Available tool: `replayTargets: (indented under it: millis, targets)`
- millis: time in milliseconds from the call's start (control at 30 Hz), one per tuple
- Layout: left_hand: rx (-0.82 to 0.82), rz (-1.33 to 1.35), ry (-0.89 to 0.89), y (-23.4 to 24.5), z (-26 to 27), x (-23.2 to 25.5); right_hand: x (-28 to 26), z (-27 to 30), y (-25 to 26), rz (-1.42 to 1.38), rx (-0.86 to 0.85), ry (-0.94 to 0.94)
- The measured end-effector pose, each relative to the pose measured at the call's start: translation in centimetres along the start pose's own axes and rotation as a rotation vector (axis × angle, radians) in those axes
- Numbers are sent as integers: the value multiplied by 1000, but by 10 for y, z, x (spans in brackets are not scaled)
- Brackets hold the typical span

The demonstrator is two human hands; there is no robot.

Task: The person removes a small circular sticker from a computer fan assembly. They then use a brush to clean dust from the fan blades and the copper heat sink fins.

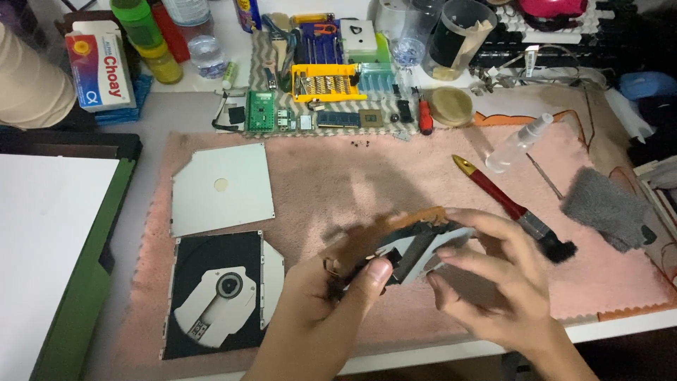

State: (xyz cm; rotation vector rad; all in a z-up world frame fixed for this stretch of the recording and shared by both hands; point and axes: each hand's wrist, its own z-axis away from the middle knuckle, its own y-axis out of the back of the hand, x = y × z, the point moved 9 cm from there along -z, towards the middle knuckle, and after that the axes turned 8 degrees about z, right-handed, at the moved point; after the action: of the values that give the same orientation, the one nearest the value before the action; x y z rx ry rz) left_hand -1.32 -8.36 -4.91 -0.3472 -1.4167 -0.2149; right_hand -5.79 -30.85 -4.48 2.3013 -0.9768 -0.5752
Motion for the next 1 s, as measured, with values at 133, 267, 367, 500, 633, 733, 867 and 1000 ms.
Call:
replayTargets:
  millis: [133, 267, 367, 500, 633, 733, 867, 1000]
  targets:
    - [-7, 94, 38, 1, -1, 3, 0, -5, 0, -71, 3, -2]
    - [-82, 155, -127, -5, -2, 20, -7, -14, 6, -68, 19, -43]
    - [-193, 117, -325, -10, -2, 31, -5, -12, 8, -140, 29, -65]
    - [-148, 52, -348, -2, -9, 13, 11, -5, 7, -345, 50, -239]
    - [-203, 105, -264, -4, -11, 6, 23, 0, 5, -404, -10, -386]
    - [-232, 161, -294, -1, -12, 4, 21, -5, 4, -387, -84, -449]
    - [-253, 235, -302, 2, -10, 7, 3, -19, 10, -448, -98, -378]
    - [-310, 327, -255, 1, -9, 11, -3, -17, 16, -396, -79, -324]
